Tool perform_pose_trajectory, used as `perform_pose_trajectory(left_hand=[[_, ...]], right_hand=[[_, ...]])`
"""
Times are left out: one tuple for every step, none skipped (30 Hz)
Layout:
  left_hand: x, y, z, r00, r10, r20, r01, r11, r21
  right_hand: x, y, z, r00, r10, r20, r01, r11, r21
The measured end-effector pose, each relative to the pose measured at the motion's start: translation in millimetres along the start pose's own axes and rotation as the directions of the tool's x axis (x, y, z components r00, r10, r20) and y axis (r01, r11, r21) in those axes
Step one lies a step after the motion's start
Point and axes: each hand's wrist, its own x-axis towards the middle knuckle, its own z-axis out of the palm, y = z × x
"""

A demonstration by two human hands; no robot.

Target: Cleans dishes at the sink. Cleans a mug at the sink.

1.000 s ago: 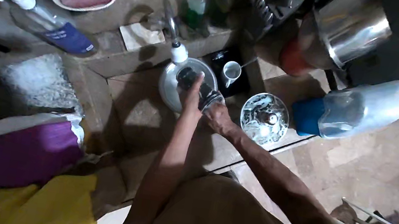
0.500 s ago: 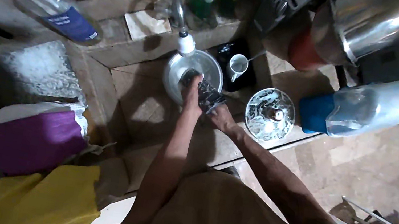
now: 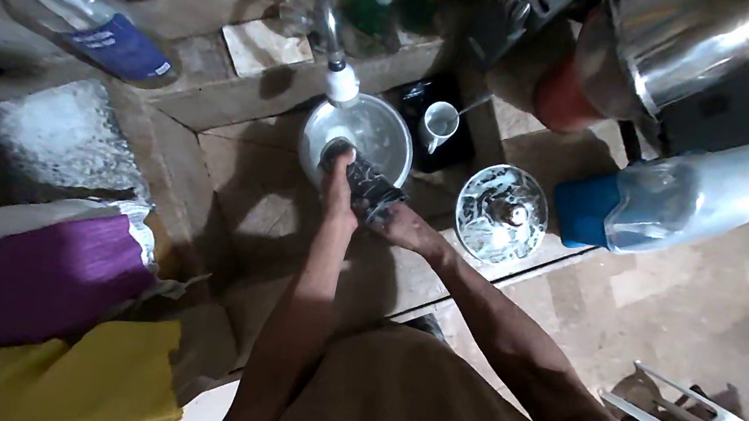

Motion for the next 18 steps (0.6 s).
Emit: perform_pose_trajectory(left_hand=[[-0.4,-0.9,-2.3,1.0,0.03,-0.003,-0.03,0.999,0.021],[-0.3,-2.0,-3.1,0.998,0.065,0.0,-0.065,0.998,0.017],[-0.9,-0.9,-3.4,0.997,0.079,0.005,-0.079,0.997,0.003],[0.8,1.2,-2.9,0.998,0.056,0.001,-0.056,0.998,-0.022],[2.9,5.4,-1.3,1.0,0.029,0.005,-0.029,0.998,-0.061],[4.1,10.7,-1.3,1.0,-0.004,0.024,0.006,0.995,-0.096],[4.8,15.2,-3.6,0.999,-0.034,0.035,0.038,0.993,-0.114],[5.7,17.1,-6.6,0.998,-0.05,0.032,0.054,0.991,-0.12],[8.0,16.3,-8.9,0.998,-0.056,0.014,0.058,0.988,-0.14],[11.2,12.6,-11.0,0.999,-0.042,-0.001,0.041,0.983,-0.181],[14.7,7.7,-14.1,1.0,-0.01,0.007,0.011,0.974,-0.227],[17.8,1.7,-17.7,0.999,0.039,0.037,-0.027,0.959,-0.28],[20.1,-3.4,-21.6,0.993,0.086,0.078,-0.055,0.939,-0.34],[21.3,-6.5,-26.1,0.981,0.138,0.135,-0.074,0.914,-0.399],[21.4,-8.9,-30.4,0.966,0.178,0.186,-0.08,0.894,-0.441],[20.6,-10.4,-34.0,0.955,0.2,0.218,-0.078,0.881,-0.466],[19.5,-10.5,-36.7,0.953,0.2,0.229,-0.07,0.878,-0.474],[16.9,-7.4,-35.0,0.965,0.168,0.203,-0.06,0.89,-0.451]], right_hand=[[-0.3,-4.8,-2.7,0.998,0.01,0.061,-0.016,0.995,0.099],[0.7,-4.9,0.0,0.998,-0.008,0.059,0.001,0.993,0.116],[2.0,-3.6,4.7,0.999,-0.029,0.019,0.027,0.996,0.086],[4.8,0.6,10.0,0.997,-0.06,-0.049,0.061,0.998,0.021],[8.1,5.5,13.3,0.99,-0.097,-0.103,0.09,0.993,-0.07],[11.3,9.6,14.6,0.982,-0.129,-0.135,0.102,0.977,-0.187],[13.5,12.6,15.5,0.977,-0.157,-0.143,0.109,0.949,-0.296],[16.4,17.8,17.9,0.971,-0.179,-0.158,0.11,0.922,-0.371],[19.2,20.6,20.0,0.968,-0.178,-0.179,0.1,0.921,-0.375],[19.6,19.2,23.1,0.965,-0.151,-0.216,0.088,0.957,-0.277],[19.6,14.9,27.6,0.963,-0.07,-0.261,0.055,0.996,-0.064],[18.9,7.4,31.6,0.961,0.072,-0.268,0.005,0.962,0.274],[17.7,-2.0,33.1,0.954,0.217,-0.207,-0.044,0.784,0.619],[17.4,-7.7,33.6,0.947,0.296,-0.124,-0.068,0.562,0.824],[15.8,-11.8,34.5,0.94,0.333,-0.077,-0.071,0.412,0.909],[13.9,-14.8,34.9,0.934,0.35,-0.074,-0.064,0.367,0.928],[13.2,-14.8,35.8,0.932,0.344,-0.114,-0.044,0.419,0.907],[13.9,-11.9,36.1,0.929,0.318,-0.189,-0.02,0.553,0.833]])
